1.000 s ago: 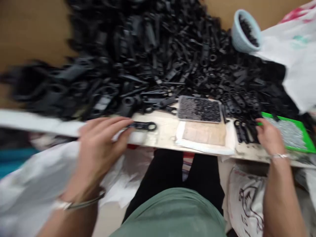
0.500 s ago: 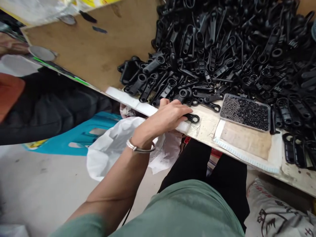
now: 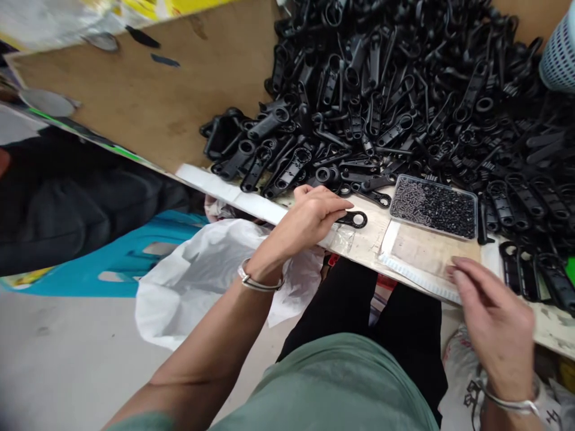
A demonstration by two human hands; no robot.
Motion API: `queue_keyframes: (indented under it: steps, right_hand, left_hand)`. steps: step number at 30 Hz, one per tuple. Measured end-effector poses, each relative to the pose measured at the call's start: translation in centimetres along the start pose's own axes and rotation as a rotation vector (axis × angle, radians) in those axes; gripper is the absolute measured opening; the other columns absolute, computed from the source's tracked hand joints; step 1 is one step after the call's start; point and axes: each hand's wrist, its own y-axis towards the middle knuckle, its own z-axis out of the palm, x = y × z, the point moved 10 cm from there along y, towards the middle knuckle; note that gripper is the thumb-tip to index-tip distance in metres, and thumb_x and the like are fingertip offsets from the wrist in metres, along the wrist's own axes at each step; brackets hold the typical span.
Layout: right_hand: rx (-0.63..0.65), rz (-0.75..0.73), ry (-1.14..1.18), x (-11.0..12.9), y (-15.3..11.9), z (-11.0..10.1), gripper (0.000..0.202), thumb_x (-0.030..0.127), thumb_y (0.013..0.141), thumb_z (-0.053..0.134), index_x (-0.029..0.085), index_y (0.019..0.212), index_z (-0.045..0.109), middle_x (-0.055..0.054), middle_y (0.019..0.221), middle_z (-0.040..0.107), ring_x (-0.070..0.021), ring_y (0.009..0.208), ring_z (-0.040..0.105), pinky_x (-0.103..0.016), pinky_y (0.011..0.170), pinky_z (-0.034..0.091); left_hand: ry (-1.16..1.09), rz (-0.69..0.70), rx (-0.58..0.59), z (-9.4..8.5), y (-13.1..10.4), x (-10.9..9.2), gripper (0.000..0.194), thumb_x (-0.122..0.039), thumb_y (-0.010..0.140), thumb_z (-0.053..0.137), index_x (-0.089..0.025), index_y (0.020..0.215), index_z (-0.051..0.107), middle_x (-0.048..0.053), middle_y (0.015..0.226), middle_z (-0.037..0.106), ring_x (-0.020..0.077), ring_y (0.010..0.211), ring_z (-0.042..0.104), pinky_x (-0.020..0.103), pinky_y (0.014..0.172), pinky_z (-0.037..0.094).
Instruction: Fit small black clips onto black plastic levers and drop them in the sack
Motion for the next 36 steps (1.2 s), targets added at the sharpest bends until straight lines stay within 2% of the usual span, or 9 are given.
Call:
queue_keyframes:
  steps: [2,5,9,12,17,24,29,36]
  right_hand:
    - [0.066,0.083,0.233,0.8,-0.2,2.5,0.025,0.047,0.085,0.066,0.031,0.102,0.073,-0.007,0.097,0.075,-0.0272,0.087,0.073,-0.05,0.088,0.06]
    - [0.187,0.219,0.595,1.8,-0.1,6.0,0.03,0.043,0.084,0.07,0.025,0.107,0.071,-0.007,0.098,0.075,-0.0211,0.076,0.073,-0.043,0.075,0.064]
    - [0.32,0.329,0.879,3.5,0.3,9.3,0.048,0.041,0.083,0.072,0.023,0.126,0.06,-0.007,0.102,0.074,-0.0192,0.081,0.073,-0.037,0.073,0.064]
    - [0.376,0.419,1.03,4.2,0.3,10.8,0.055,0.041,0.081,0.074,0.023,0.129,0.055,-0.005,0.099,0.074,-0.02,0.084,0.073,-0.034,0.073,0.063]
    - [0.405,0.478,1.154,4.6,0.1,11.6,0.051,0.039,0.078,0.077,0.022,0.122,0.059,-0.002,0.088,0.074,-0.0185,0.076,0.074,-0.031,0.068,0.063]
    - [0.39,0.563,1.227,3.9,-0.6,12.1,0.045,0.033,0.075,0.08,0.02,0.115,0.063,-0.002,0.084,0.074,-0.0177,0.074,0.074,-0.027,0.064,0.062]
    - [0.358,0.565,1.286,3.8,-1.0,12.7,0.038,0.033,0.077,0.077,0.022,0.111,0.065,-0.002,0.088,0.075,-0.0158,0.08,0.073,-0.027,0.073,0.062]
    - [0.274,0.58,1.333,3.7,-1.2,12.6,0.028,0.028,0.078,0.076,0.022,0.105,0.068,-0.001,0.092,0.074,-0.0124,0.077,0.071,-0.03,0.082,0.061]
  left_hand:
    - [-0.069,-0.003,-0.041,-0.1,0.0,-0.5,0.021,-0.016,0.093,0.054,-0.02,0.093,0.074,0.005,0.092,0.074,0.0206,0.091,0.062,0.04,0.087,0.034]
    - [-0.181,0.06,-0.07,0.0,-0.1,-2.0,0.02,-0.015,0.091,0.055,-0.019,0.091,0.074,0.004,0.088,0.075,0.018,0.084,0.065,0.034,0.082,0.041]
    - [-0.242,0.096,-0.048,0.6,-0.2,-4.0,0.019,-0.012,0.089,0.056,-0.016,0.093,0.074,0.005,0.083,0.075,0.0176,0.079,0.066,0.031,0.077,0.044]
    - [-0.266,0.112,-0.021,1.1,-0.3,-5.2,0.02,-0.011,0.089,0.055,-0.017,0.092,0.074,0.004,0.081,0.074,0.0172,0.079,0.066,0.03,0.076,0.044]
    - [-0.285,0.139,0.009,1.6,-0.5,-6.8,0.022,-0.012,0.09,0.052,-0.017,0.088,0.074,0.003,0.077,0.072,0.0147,0.072,0.063,0.029,0.075,0.043]
    - [-0.258,0.137,0.003,2.0,-0.5,-7.6,0.024,-0.008,0.088,0.05,-0.015,0.083,0.073,0.004,0.074,0.07,0.0148,0.07,0.062,0.028,0.071,0.044]
    - [-0.272,0.141,-0.041,2.3,-0.6,-8.0,0.025,-0.008,0.089,0.048,-0.014,0.085,0.072,0.005,0.079,0.071,0.0151,0.074,0.064,0.027,0.072,0.047]
    - [-0.29,0.124,-0.155,2.5,-1.3,-8.3,0.024,-0.01,0.093,0.047,-0.014,0.092,0.071,0.005,0.08,0.07,0.016,0.076,0.063,0.028,0.07,0.047]
